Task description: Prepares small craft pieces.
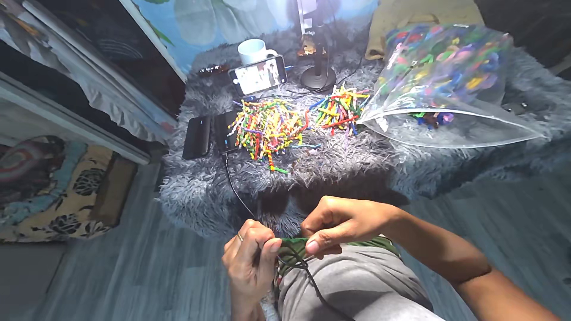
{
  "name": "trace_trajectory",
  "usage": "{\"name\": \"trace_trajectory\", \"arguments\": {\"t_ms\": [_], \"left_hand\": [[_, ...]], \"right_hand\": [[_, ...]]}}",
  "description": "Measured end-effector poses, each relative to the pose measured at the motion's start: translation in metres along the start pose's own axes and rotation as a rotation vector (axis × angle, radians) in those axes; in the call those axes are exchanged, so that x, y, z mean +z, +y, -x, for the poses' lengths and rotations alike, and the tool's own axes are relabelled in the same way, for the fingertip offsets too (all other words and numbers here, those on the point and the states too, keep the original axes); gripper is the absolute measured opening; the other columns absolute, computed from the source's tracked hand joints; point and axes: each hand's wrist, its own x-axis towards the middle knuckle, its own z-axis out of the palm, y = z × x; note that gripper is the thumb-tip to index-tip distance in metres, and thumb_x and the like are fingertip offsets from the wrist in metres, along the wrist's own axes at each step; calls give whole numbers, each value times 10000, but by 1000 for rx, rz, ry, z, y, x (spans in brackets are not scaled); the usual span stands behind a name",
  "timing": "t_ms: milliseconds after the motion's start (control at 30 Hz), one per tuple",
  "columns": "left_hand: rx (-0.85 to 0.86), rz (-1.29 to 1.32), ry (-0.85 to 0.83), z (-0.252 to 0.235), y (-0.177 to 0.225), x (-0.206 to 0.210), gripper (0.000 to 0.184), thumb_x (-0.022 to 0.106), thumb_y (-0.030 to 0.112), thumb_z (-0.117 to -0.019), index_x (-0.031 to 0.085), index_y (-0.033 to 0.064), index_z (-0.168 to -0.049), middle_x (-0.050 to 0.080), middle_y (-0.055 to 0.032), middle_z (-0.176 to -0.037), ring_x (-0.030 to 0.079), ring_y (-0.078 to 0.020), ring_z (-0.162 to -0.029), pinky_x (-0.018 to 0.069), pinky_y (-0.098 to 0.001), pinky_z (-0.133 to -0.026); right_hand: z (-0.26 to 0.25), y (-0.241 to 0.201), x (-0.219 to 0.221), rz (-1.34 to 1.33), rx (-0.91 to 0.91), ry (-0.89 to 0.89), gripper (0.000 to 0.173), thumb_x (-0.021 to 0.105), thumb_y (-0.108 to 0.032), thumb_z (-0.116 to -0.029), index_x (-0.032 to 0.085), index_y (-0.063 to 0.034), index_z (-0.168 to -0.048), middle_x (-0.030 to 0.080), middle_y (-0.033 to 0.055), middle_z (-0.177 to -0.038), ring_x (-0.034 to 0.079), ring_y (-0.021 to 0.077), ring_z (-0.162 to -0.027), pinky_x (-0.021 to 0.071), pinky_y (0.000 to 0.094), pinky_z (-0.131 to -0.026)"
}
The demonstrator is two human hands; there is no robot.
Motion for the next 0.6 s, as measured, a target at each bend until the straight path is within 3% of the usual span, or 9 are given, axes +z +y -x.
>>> {"name": "trace_trajectory", "arguments": {"t_ms": [67,133,200,233,400,500,600], "left_hand": [[-49,85,42,1,1,2,307,482,359,-1088,552,156,-869,514,102,-768,507,101,-698,400,-56,-617],[-148,252,65,2,4,4,307,515,357,-1073,574,187,-825,498,143,-710,481,104,-642,377,-61,-576],[-292,537,22,4,11,6,309,537,350,-1059,608,197,-800,488,168,-664,452,101,-586,358,-67,-538],[-371,719,-17,5,14,5,308,547,342,-1052,638,187,-801,505,169,-655,455,101,-568,367,-67,-527],[-736,1542,-140,7,30,2,258,602,252,-1022,741,118,-852,614,124,-680,515,79,-543,389,-77,-491],[-820,1719,-181,11,36,-1,262,594,248,-1029,741,90,-882,629,93,-698,539,57,-555,406,-87,-500],[-842,1746,-229,11,38,-3,264,586,252,-1036,721,98,-870,606,101,-687,530,57,-556,402,-92,-502]], "right_hand": [[1,0,0,50,-35,15,336,502,-115,-1066,590,22,-772,551,-45,-639,496,-91,-570,391,86,-534],[2,0,-1,230,-134,95,362,557,-137,-1044,592,31,-725,513,-26,-595,447,-77,-542,335,95,-510],[4,-3,-1,467,-271,166,414,618,-183,-1015,548,6,-653,441,21,-551,411,23,-527,284,183,-513],[4,-6,0,586,-349,180,416,627,-186,-1009,540,-8,-644,429,45,-537,428,83,-525,300,226,-520],[15,-37,21,1173,-510,184,231,568,-87,-992,645,-49,-778,510,65,-603,499,193,-574,361,303,-512],[22,-56,32,1469,-502,120,187,537,-59,-1003,646,-57,-851,556,70,-692,490,175,-586,342,286,-494],[26,-64,38,1599,-479,79,202,531,-70,-1024,627,-56,-846,528,68,-712,443,165,-557,312,275,-458]]}}
